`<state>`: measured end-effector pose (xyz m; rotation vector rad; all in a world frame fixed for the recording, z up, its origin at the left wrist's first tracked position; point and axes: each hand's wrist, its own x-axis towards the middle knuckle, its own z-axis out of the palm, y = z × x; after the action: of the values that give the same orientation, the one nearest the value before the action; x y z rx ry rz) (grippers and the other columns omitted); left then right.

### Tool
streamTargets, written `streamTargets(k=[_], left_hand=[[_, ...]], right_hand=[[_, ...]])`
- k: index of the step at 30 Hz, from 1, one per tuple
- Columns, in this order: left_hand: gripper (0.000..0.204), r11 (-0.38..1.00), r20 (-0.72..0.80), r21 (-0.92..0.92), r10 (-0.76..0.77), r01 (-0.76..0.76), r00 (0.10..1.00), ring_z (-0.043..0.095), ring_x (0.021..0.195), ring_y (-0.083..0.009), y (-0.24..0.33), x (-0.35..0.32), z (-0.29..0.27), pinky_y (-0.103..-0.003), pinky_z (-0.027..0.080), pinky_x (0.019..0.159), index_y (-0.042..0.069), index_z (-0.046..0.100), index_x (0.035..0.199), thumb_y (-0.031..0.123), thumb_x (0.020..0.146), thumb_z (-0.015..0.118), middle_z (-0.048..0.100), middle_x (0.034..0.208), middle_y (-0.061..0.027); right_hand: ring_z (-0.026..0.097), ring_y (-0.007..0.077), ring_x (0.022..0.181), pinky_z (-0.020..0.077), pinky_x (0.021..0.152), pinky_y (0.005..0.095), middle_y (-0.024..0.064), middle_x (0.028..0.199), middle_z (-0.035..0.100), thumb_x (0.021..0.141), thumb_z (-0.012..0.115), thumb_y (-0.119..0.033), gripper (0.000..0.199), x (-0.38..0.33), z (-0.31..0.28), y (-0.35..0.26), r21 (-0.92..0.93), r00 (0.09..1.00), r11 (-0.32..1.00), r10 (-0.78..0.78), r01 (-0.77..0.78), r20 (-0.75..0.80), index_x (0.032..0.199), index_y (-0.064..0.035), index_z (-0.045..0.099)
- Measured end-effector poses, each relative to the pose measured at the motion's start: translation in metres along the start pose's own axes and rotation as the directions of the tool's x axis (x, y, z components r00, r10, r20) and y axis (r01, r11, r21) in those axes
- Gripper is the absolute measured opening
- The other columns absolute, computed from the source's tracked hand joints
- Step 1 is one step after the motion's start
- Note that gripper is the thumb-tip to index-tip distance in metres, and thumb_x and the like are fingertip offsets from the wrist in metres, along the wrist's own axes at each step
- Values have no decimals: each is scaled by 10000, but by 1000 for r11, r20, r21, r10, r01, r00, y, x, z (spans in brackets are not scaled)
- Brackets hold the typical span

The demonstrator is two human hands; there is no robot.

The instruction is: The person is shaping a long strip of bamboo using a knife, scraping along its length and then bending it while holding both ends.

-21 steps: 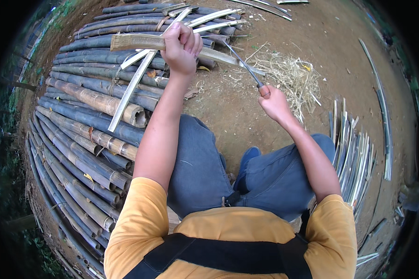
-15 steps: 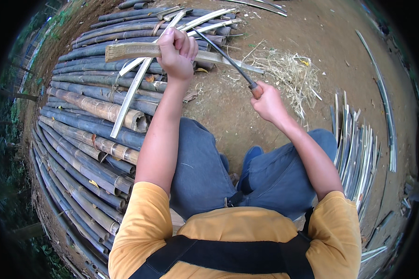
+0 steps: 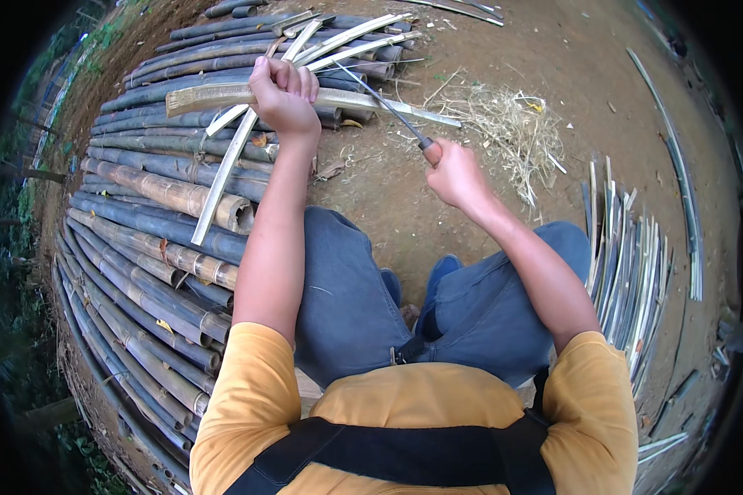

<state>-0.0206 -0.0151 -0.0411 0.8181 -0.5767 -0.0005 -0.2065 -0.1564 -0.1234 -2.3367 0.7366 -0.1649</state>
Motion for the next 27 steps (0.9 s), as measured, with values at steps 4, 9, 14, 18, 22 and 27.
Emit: streamTargets(k=[4, 9, 14, 18, 22, 27], left_hand=[[399, 1000, 37, -21, 5, -4, 999, 206, 436, -121, -4, -4, 6, -297, 227, 420, 120, 285, 651, 314, 994, 344, 236, 530, -2], [402, 1000, -31, 7, -5, 5, 1000, 207, 435, -123, 1, 0, -2, -295, 229, 421, 116, 286, 652, 316, 995, 351, 240, 532, -1], [401, 1000, 11, -23, 9, -8, 1000, 209, 434, -123, -3, 0, 1, -297, 228, 418, 115, 285, 652, 313, 993, 353, 238, 531, -1], [401, 1000, -8, -11, 4, -4, 1000, 209, 437, -125, -2, 3, -2, -297, 228, 419, 113, 284, 652, 314, 993, 347, 235, 529, -4], [402, 1000, 29, -11, 7, -6, 1000, 210, 438, -125, -1, 0, -3, -296, 232, 423, 112, 281, 652, 316, 993, 341, 230, 531, -5], [402, 1000, -20, -14, -1, 1, 1000, 218, 436, -124, -2, 2, -3, -298, 235, 426, 112, 286, 647, 311, 991, 342, 235, 529, -7]], right_hand=[[669, 439, 866, 509, 752, 508, 259, 863, 681, 932, 550, -164, 173, 7, -2, 16, -7, 999, 999, 36, -36, 6, 952, -8, 622], [667, 440, 862, 506, 753, 513, 270, 857, 673, 924, 546, -148, 159, 5, 1, 3, -61, 1000, 998, 7, -5, 19, 959, -5, 606], [675, 427, 845, 508, 738, 523, 246, 891, 686, 935, 543, -143, 138, 13, 0, 14, -15, 999, 999, 44, -44, -8, 957, -25, 611], [659, 445, 834, 494, 733, 520, 269, 825, 662, 871, 573, -126, 137, 10, 9, 13, -85, 999, 996, 15, -19, -51, 922, -7, 617], [662, 441, 855, 500, 746, 523, 263, 854, 672, 894, 565, -148, 152, 4, 5, 12, -89, 998, 996, -10, 5, -55, 944, -16, 619], [651, 456, 852, 495, 746, 522, 280, 843, 661, 883, 562, -145, 155, 16, 14, 20, -103, 995, 992, 64, -72, -79, 917, -6, 622]])
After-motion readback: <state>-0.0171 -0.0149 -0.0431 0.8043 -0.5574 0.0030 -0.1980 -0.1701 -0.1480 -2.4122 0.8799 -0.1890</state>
